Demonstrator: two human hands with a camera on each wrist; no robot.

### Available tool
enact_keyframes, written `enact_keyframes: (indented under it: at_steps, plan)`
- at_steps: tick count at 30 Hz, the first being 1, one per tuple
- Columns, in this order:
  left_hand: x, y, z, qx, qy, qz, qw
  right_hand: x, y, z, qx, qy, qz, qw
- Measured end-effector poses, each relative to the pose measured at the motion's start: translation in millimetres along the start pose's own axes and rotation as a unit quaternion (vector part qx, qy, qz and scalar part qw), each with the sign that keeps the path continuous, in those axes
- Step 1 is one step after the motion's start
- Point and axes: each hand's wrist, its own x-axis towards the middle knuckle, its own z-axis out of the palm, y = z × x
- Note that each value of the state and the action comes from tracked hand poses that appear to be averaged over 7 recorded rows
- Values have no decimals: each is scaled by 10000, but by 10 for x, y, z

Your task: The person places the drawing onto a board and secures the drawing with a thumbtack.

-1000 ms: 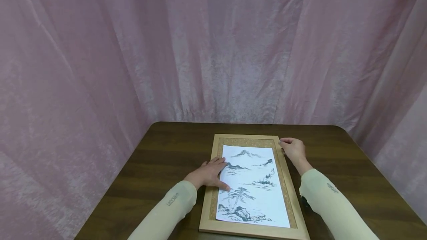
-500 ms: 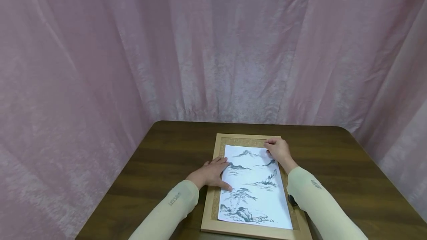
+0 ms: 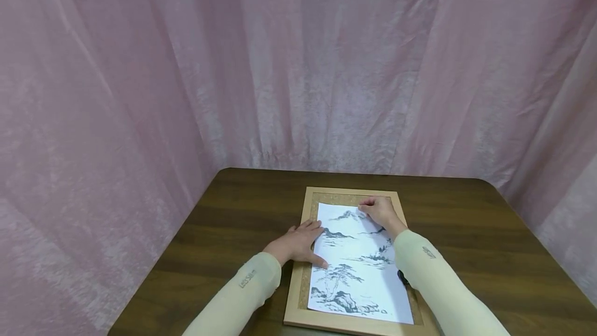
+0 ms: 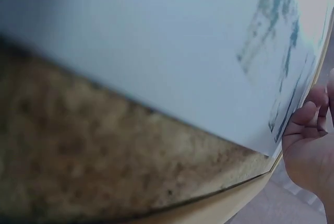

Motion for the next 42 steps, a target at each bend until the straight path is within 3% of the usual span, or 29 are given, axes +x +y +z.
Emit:
enact_keyframes:
  at_steps: [15, 42]
  plan:
    - [28, -41, 45, -84, 41, 4, 10000, 5, -2, 83, -802, 55, 35, 9968]
    - [15, -33, 46, -119, 48, 15, 9999, -28, -102, 95, -798, 139, 486, 9955]
